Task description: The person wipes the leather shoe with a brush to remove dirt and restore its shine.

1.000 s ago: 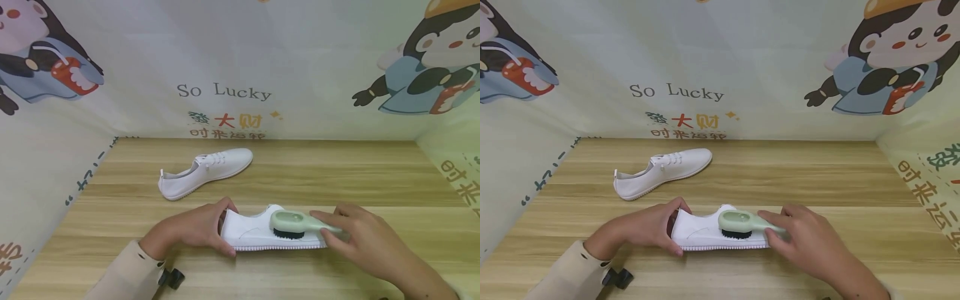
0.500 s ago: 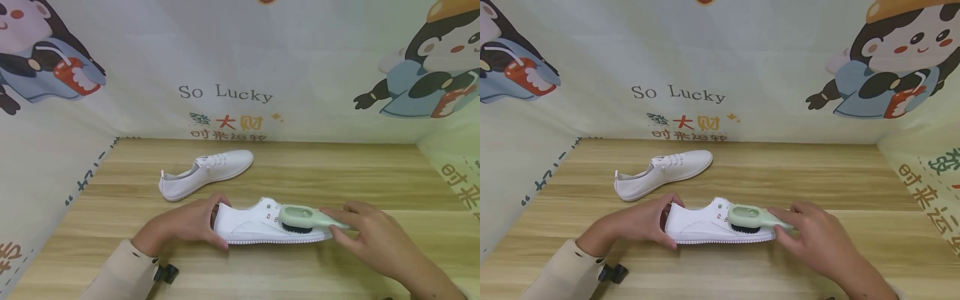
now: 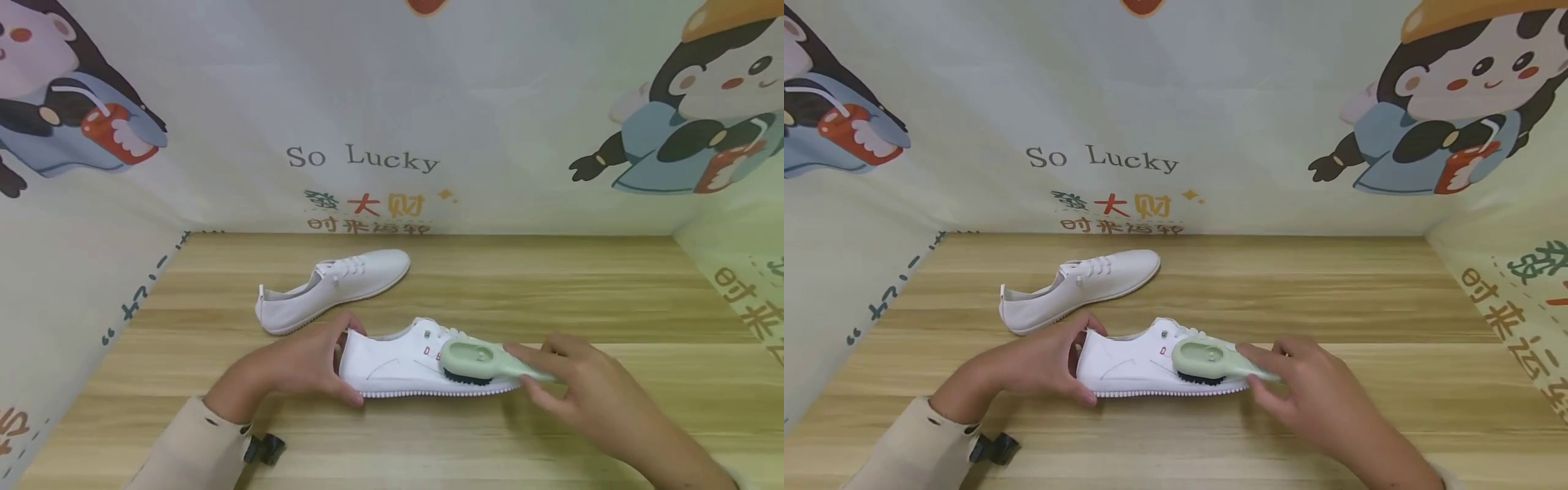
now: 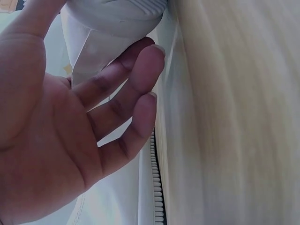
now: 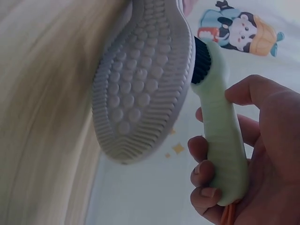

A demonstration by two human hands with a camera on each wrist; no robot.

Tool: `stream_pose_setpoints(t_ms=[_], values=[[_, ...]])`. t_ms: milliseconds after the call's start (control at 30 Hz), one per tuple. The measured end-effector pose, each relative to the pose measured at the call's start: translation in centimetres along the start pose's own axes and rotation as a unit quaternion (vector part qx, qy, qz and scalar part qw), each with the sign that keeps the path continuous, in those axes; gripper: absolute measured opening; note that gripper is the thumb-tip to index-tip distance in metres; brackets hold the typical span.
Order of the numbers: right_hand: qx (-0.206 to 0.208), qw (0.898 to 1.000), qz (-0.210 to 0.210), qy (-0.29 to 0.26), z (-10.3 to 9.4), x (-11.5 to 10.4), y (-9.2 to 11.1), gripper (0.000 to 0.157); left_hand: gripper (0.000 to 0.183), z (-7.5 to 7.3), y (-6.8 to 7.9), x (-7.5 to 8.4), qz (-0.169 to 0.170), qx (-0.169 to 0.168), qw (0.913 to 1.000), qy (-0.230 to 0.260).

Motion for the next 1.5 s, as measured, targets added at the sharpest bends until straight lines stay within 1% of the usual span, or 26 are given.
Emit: stream_pose_setpoints(t_ms=[67,133,233,367,533,700,800,933,1033,1167,1333,1400,1500], values=[[0.007,1.000,-0.010,0.000,0.2,-0.2,0.0,0.045,0.089,0.0,-0.1,0.0,0.005,0.000,1.0000,-0.007],[0.005,1.000,-0.015,0.000,0.5,-0.4,0.0,0.046,0.089,-0.1,-0.2,0.0,0.004,-0.005,0.9999,-0.013],[-0.008,1.000,-0.008,0.001,0.8,-0.5,0.1,0.045,0.089,0.2,0.0,-0.2,-0.004,-0.012,0.9998,-0.014],[-0.014,1.000,0.011,0.017,0.6,-0.3,0.1,0.043,0.090,0.2,0.0,-0.3,-0.003,-0.012,0.9999,-0.009],[-0.022,0.998,0.035,0.037,-0.3,0.1,0.0,0.039,0.090,0.1,-0.1,-0.1,0.001,-0.022,0.9998,-0.004],[-0.029,0.996,0.068,0.051,-1.4,0.8,-0.3,0.035,0.089,-0.3,-0.3,-0.1,0.002,-0.021,0.9997,0.010],[-0.040,0.994,0.087,0.050,-1.7,1.2,-0.3,0.034,0.089,-0.1,-0.3,-0.1,0.004,-0.025,0.9996,0.015],[-0.054,0.993,0.100,0.041,-1.7,1.4,-0.2,0.034,0.089,0.2,-0.1,-0.2,0.003,-0.029,0.9995,0.015],[-0.057,0.993,0.097,0.035,-1.5,1.3,-0.1,0.034,0.089,0.3,0.0,-0.2,0.005,-0.028,0.9995,0.016],[-0.047,0.996,0.070,0.025,-0.8,0.7,0.0,0.037,0.090,0.3,0.1,-0.2,0.006,-0.028,0.9995,0.014],[-0.038,0.998,0.040,-0.003,0.3,-0.3,0.3,0.039,0.090,0.4,0.0,-0.1,0.005,-0.029,0.9995,0.009],[-0.033,0.999,0.031,-0.006,0.6,-0.5,0.3,0.039,0.090,0.4,0.0,-0.1,0.005,-0.029,0.9995,0.009],[-0.029,0.999,0.031,0.004,0.7,-0.6,0.3,0.038,0.090,0.3,-0.1,0.0,0.005,-0.029,0.9995,0.011]])
Point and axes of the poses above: each hand's wrist, its own y-axis away from the middle knuckle, its own z-axis out of the palm, x = y × z, the point moved 4 cm from there along -y, towards the middle knuckle, and after that the axes turned 9 degrees about -y, right-handed, at the moved point
